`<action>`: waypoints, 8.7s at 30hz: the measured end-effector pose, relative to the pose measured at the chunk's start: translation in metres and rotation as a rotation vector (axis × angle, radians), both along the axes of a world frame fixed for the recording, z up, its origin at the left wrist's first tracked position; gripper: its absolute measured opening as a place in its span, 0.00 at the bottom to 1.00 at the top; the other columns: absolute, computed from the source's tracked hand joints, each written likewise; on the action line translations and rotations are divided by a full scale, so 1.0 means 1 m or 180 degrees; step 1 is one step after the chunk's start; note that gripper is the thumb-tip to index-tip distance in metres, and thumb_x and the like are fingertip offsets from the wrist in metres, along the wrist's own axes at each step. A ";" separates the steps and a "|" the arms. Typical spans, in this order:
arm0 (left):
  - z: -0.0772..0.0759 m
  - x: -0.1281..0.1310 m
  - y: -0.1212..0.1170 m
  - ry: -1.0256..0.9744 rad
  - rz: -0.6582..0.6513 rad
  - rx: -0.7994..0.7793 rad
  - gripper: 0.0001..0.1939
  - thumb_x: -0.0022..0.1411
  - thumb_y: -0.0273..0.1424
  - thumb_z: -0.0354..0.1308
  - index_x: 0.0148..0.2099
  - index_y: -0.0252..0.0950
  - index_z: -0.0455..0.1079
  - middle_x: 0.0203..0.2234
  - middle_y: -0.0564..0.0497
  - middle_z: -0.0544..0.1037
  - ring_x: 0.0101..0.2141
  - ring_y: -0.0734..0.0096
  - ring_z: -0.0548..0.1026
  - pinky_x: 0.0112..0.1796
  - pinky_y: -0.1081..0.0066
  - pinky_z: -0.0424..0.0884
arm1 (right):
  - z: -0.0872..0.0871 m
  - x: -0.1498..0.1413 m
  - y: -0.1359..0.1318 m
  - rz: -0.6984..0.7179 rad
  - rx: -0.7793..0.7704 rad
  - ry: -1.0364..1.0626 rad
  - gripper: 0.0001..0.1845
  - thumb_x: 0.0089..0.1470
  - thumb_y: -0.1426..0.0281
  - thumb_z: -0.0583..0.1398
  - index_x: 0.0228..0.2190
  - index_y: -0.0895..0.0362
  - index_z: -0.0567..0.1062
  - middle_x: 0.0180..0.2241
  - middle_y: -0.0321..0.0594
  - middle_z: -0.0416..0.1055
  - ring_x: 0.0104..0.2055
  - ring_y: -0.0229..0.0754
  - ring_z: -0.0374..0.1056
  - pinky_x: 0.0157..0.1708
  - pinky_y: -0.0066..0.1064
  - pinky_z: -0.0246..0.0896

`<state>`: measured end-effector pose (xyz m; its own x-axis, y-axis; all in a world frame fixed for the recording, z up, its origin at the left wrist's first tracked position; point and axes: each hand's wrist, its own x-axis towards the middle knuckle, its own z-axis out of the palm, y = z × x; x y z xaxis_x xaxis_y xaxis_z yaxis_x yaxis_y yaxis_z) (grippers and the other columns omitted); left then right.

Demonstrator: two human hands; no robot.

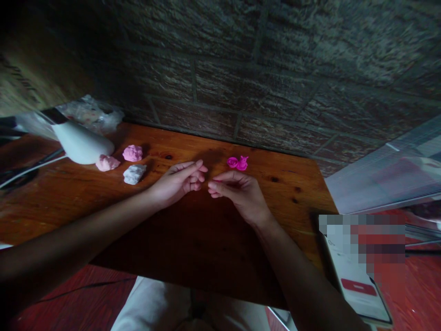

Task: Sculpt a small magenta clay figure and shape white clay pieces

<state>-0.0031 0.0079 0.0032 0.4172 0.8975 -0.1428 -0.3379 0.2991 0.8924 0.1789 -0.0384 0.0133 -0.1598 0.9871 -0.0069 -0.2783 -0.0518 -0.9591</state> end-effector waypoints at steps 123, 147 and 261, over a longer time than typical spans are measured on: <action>0.000 0.000 -0.007 -0.0112 -0.0318 0.1156 0.10 0.52 0.33 0.73 0.35 0.35 0.80 0.31 0.51 0.81 0.25 0.80 0.72 0.27 0.76 0.67 | 0.001 -0.009 -0.004 0.0437 -0.1245 0.0875 0.13 0.42 0.65 0.75 0.31 0.55 0.81 0.29 0.32 0.74 0.25 0.27 0.60 0.25 0.20 0.56; 0.005 -0.003 -0.008 0.0188 -0.0362 0.1150 0.15 0.49 0.38 0.75 0.31 0.32 0.77 0.22 0.52 0.80 0.21 0.78 0.73 0.25 0.75 0.69 | -0.004 0.000 0.001 0.0294 -0.1316 0.0479 0.14 0.42 0.62 0.75 0.30 0.55 0.82 0.30 0.34 0.74 0.28 0.31 0.63 0.29 0.25 0.57; 0.001 -0.003 -0.007 0.0083 -0.0708 0.0745 0.14 0.55 0.38 0.70 0.40 0.33 0.80 0.33 0.47 0.83 0.23 0.80 0.72 0.25 0.77 0.68 | 0.002 0.003 -0.003 -0.0075 0.0392 -0.0364 0.09 0.54 0.63 0.68 0.38 0.51 0.82 0.29 0.34 0.76 0.27 0.33 0.65 0.25 0.26 0.61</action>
<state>-0.0057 0.0010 0.0046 0.6058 0.7944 0.0436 -0.2634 0.1485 0.9532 0.1816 -0.0414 0.0151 -0.1419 0.9851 0.0975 -0.1667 0.0733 -0.9833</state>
